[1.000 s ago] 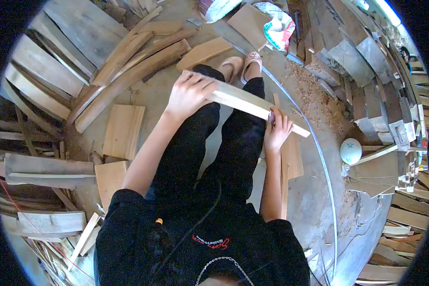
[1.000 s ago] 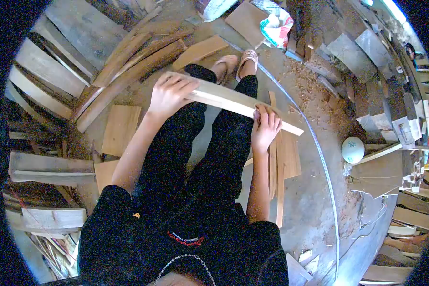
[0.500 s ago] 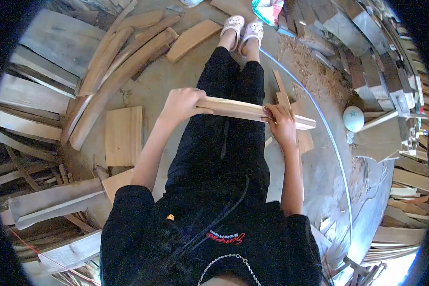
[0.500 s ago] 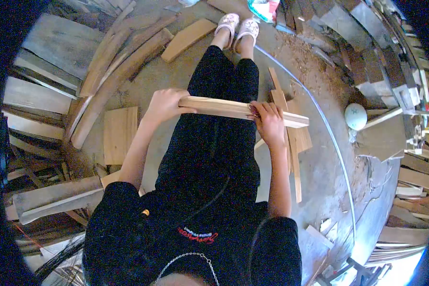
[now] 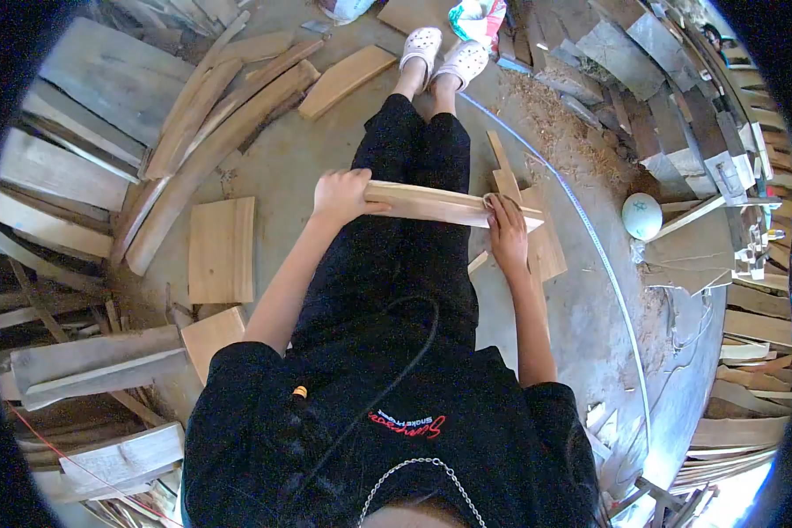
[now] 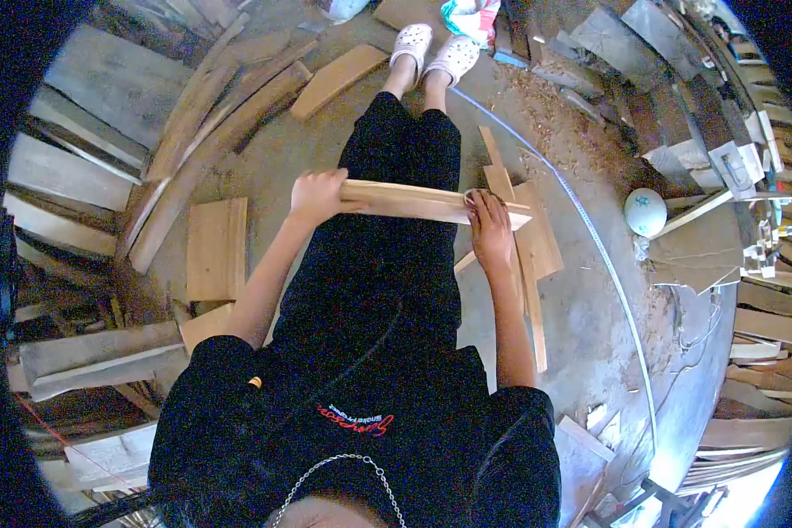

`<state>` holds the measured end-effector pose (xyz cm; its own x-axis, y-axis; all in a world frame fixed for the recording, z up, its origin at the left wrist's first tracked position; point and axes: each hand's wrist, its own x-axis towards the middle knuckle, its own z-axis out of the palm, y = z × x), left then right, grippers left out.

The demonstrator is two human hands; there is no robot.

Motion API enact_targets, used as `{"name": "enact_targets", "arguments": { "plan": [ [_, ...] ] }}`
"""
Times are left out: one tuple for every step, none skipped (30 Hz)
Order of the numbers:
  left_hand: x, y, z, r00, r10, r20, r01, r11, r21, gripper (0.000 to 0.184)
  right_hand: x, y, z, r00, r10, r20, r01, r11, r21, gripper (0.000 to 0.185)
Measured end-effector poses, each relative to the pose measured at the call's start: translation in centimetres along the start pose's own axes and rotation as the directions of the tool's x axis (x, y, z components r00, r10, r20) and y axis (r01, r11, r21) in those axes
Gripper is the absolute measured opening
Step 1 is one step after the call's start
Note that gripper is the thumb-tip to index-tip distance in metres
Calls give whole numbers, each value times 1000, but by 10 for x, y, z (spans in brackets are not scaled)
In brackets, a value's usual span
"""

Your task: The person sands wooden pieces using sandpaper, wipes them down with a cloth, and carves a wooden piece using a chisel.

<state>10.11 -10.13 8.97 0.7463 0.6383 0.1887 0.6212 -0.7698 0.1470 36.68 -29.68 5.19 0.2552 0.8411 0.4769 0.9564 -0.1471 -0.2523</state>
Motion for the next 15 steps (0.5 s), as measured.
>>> {"name": "enact_targets", "arguments": {
  "plan": [
    [1, -1, 1, 1000, -13, 17, 13, 1000, 5, 63, 2, 1, -4, 998, -25, -56, 22, 999, -46, 37],
    [4, -2, 3, 999, -26, 35, 25, 1000, 9, 62, 3, -2, -1, 998, -16, -59, 12, 998, -69, 39],
    [9, -2, 6, 996, -43, 73, 43, 999, 6, 61, 9, -6, 7, 999, -30, -15, 31, 999, 44, 38],
    [11, -2, 6, 991, -62, 116, 61, 998, 5, 61, 20, -21, 13, 998, -48, 30, 43, 986, 161, 38],
    [13, -3, 6, 984, -83, 157, 83, 997, 8, 60, 38, -58, 10, 991, -68, 119, 35, 965, 261, 36],
    [14, -7, 11, 989, -70, 132, 72, 997, -9, 60, 43, -80, 29, 983, -87, 161, 51, 974, 221, 34],
    [14, -12, 21, 993, -61, 105, 64, 998, -25, 59, 55, -119, 24, 981, -146, 126, 109, 958, 266, 36],
    [14, -17, 26, 996, -54, 77, 57, 998, -39, 59, 56, -134, 44, 974, -209, 87, 186, 959, 214, 36],
    [13, -20, 26, 997, -50, 63, 53, 998, -44, 59, 54, -146, 55, 974, -216, 74, 200, 963, 178, 37],
    [12, -22, 25, 998, -44, 51, 46, 998, -48, 59, 58, -145, 60, 972, -220, 78, 202, 961, 191, 34],
    [10, -21, 19, 999, -33, 44, 35, 998, -53, 59, 60, -140, 64, 972, -219, 84, 198, 959, 203, 32],
    [11, -18, 13, 996, -47, 82, 51, 997, -50, 58, 58, -128, 62, 984, -159, 78, 140, 970, 201, 29],
    [14, -20, 14, 996, -39, 75, 42, 998, -46, 59, 54, -106, 57, 992, -97, 75, 80, 978, 195, 26],
    [16, -21, 17, 997, -29, 71, 32, 998, -47, 61, 46, -78, 51, 996, -68, 64, 58, 986, 155, 24],
    [19, -20, 20, 998, -17, 66, 21, 998, -51, 62, 38, -50, 40, 998, -41, 52, 35, 993, 112, 22]
  ]
}}
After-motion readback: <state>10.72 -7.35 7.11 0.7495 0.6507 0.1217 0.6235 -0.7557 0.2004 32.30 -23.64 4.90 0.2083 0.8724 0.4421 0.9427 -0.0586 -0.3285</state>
